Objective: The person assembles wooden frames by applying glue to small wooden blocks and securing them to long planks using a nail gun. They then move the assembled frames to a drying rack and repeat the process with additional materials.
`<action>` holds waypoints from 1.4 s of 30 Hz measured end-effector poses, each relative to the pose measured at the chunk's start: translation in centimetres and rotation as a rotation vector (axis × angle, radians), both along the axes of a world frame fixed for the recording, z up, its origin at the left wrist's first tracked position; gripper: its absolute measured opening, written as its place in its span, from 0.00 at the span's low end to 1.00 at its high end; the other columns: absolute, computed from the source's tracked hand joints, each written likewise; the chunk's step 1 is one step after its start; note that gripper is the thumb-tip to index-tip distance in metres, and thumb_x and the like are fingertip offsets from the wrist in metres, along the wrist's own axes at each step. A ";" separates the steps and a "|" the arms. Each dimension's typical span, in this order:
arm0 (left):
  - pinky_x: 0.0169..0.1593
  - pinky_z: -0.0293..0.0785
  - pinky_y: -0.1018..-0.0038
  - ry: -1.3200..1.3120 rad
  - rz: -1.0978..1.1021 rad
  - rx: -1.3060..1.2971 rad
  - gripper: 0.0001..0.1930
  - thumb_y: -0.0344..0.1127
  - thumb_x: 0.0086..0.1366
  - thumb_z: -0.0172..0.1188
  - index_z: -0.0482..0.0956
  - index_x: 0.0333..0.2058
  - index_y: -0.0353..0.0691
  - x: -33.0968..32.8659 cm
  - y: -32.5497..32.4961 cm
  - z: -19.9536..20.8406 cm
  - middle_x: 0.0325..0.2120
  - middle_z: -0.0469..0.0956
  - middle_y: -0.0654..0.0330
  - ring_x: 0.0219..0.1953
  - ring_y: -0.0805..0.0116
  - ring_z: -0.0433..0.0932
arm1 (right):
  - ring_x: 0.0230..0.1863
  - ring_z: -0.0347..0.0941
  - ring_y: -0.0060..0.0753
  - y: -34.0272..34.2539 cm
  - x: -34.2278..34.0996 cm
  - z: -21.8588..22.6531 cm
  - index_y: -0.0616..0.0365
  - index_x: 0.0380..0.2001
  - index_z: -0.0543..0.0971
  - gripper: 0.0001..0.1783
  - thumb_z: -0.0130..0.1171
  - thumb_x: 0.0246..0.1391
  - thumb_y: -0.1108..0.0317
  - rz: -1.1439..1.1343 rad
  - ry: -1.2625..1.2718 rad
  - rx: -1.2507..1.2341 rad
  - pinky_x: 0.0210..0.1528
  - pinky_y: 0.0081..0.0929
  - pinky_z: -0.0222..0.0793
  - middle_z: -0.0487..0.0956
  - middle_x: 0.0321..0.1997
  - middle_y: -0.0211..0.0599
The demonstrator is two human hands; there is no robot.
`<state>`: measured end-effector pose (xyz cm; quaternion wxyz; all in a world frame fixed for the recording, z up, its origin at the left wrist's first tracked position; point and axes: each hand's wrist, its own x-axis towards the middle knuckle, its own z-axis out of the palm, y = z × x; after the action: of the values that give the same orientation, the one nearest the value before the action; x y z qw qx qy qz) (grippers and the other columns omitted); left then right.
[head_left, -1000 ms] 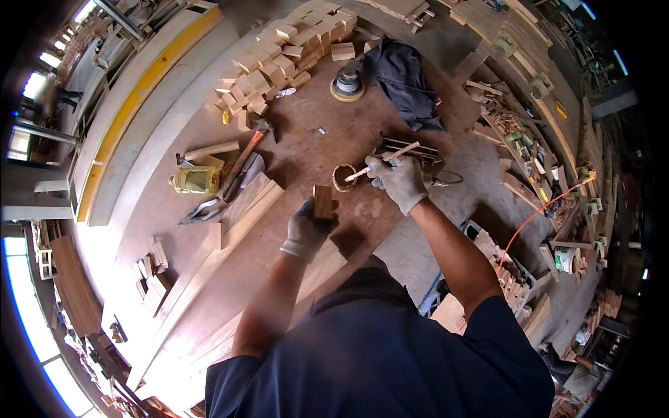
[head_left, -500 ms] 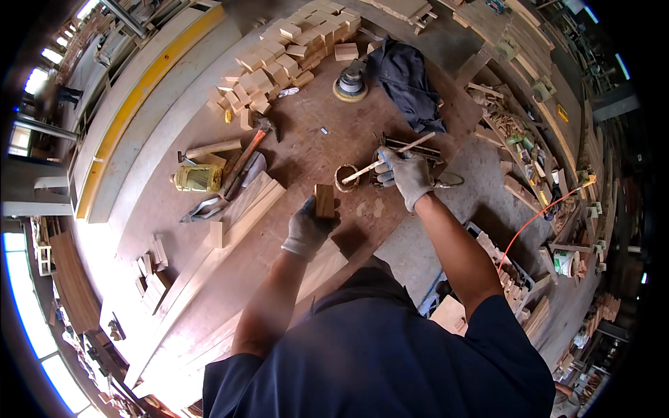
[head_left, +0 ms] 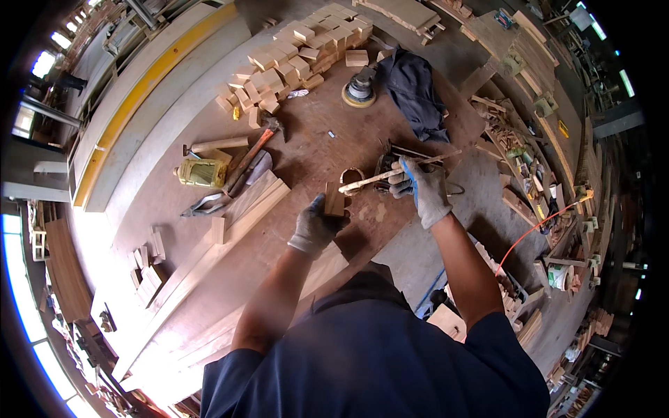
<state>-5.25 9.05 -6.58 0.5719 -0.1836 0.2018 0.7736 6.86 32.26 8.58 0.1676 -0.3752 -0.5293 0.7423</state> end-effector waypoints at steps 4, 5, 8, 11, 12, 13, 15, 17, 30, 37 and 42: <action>0.48 0.79 0.54 0.003 0.018 0.096 0.27 0.51 0.81 0.47 0.72 0.64 0.35 0.6 0.1 1.5 0.53 0.81 0.41 0.44 0.46 0.80 | 0.26 0.84 0.28 -1.8 0.4 0.3 0.63 0.41 0.85 0.15 0.66 0.69 0.60 0.054 -0.015 0.073 0.26 0.23 0.80 0.87 0.33 0.41; 0.49 0.80 0.55 0.011 0.026 0.123 0.27 0.52 0.80 0.49 0.72 0.64 0.34 0.7 0.0 1.8 0.54 0.81 0.41 0.44 0.46 0.81 | 0.28 0.85 0.29 -2.2 0.3 0.3 0.65 0.42 0.86 0.14 0.65 0.70 0.61 0.061 -0.001 0.068 0.27 0.23 0.81 0.88 0.35 0.41; 0.48 0.79 0.56 0.036 0.009 0.193 0.28 0.52 0.80 0.48 0.72 0.64 0.35 0.8 -1.1 3.1 0.54 0.81 0.41 0.44 0.47 0.81 | 0.28 0.85 0.29 -3.3 0.2 0.7 0.66 0.44 0.86 0.15 0.65 0.70 0.62 0.086 0.004 0.118 0.29 0.23 0.82 0.88 0.36 0.39; 0.46 0.80 0.57 0.095 0.028 0.167 0.28 0.52 0.81 0.47 0.71 0.66 0.35 1.1 -2.4 4.4 0.54 0.81 0.42 0.43 0.48 0.81 | 0.28 0.85 0.27 -4.3 -0.4 1.4 0.64 0.46 0.86 0.14 0.63 0.71 0.63 0.082 0.057 0.186 0.31 0.23 0.82 0.89 0.36 0.38; 0.46 0.80 0.57 0.123 0.047 0.180 0.28 0.52 0.81 0.46 0.71 0.66 0.35 1.2 -2.9 4.8 0.54 0.81 0.42 0.42 0.49 0.81 | 0.28 0.85 0.27 -4.6 -0.5 1.7 0.64 0.47 0.86 0.13 0.63 0.72 0.63 0.091 0.080 0.203 0.31 0.23 0.82 0.88 0.36 0.38; 0.46 0.80 0.57 0.151 0.068 0.194 0.28 0.53 0.82 0.45 0.71 0.66 0.36 1.4 -3.5 5.2 0.54 0.81 0.42 0.42 0.49 0.81 | 0.29 0.85 0.26 -5.2 -0.8 2.2 0.63 0.47 0.85 0.13 0.62 0.72 0.64 0.098 0.091 0.220 0.31 0.23 0.82 0.88 0.36 0.37; 0.46 0.80 0.57 0.205 0.095 0.200 0.28 0.53 0.82 0.44 0.71 0.66 0.36 1.6 -4.7 5.9 0.54 0.81 0.42 0.42 0.50 0.82 | 0.31 0.85 0.24 -6.3 -0.9 3.1 0.63 0.47 0.85 0.12 0.60 0.73 0.64 0.140 0.110 0.266 0.33 0.23 0.82 0.88 0.36 0.36; 0.46 0.80 0.56 0.254 0.107 0.188 0.28 0.53 0.82 0.43 0.71 0.66 0.36 1.8 -5.8 6.6 0.54 0.81 0.42 0.42 0.50 0.82 | 0.32 0.84 0.23 -7.8 -0.8 4.3 0.63 0.46 0.85 0.12 0.59 0.73 0.66 0.196 0.139 0.344 0.34 0.23 0.82 0.88 0.36 0.35; 0.47 0.80 0.55 0.165 0.250 0.242 0.24 0.50 0.81 0.48 0.75 0.61 0.37 3.1 -10.6 6.8 0.50 0.83 0.43 0.44 0.51 0.82 | 0.34 0.84 0.23 -13.8 0.3 7.4 0.67 0.46 0.84 0.10 0.60 0.72 0.70 0.441 0.178 0.417 0.39 0.23 0.82 0.87 0.36 0.36; 0.47 0.79 0.59 0.276 0.362 0.210 0.26 0.51 0.82 0.44 0.74 0.64 0.38 3.9 -11.4 8.5 0.53 0.83 0.44 0.46 0.52 0.83 | 0.36 0.84 0.22 -12.0 -2.9 7.2 0.65 0.46 0.84 0.10 0.61 0.71 0.68 0.520 0.321 0.435 0.40 0.22 0.80 0.87 0.36 0.34; 0.47 0.79 0.59 0.274 0.489 0.184 0.26 0.52 0.83 0.42 0.72 0.65 0.38 5.2 -9.6 9.2 0.54 0.83 0.45 0.45 0.53 0.83 | 0.36 0.84 0.23 -9.0 -3.4 6.5 0.64 0.47 0.84 0.10 0.61 0.72 0.68 0.690 0.369 0.331 0.39 0.22 0.80 0.87 0.36 0.34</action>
<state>-0.05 -0.55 2.58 0.3501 -0.0681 0.1558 0.9211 3.45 23.25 15.06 0.0591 -0.0051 -0.6969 0.7147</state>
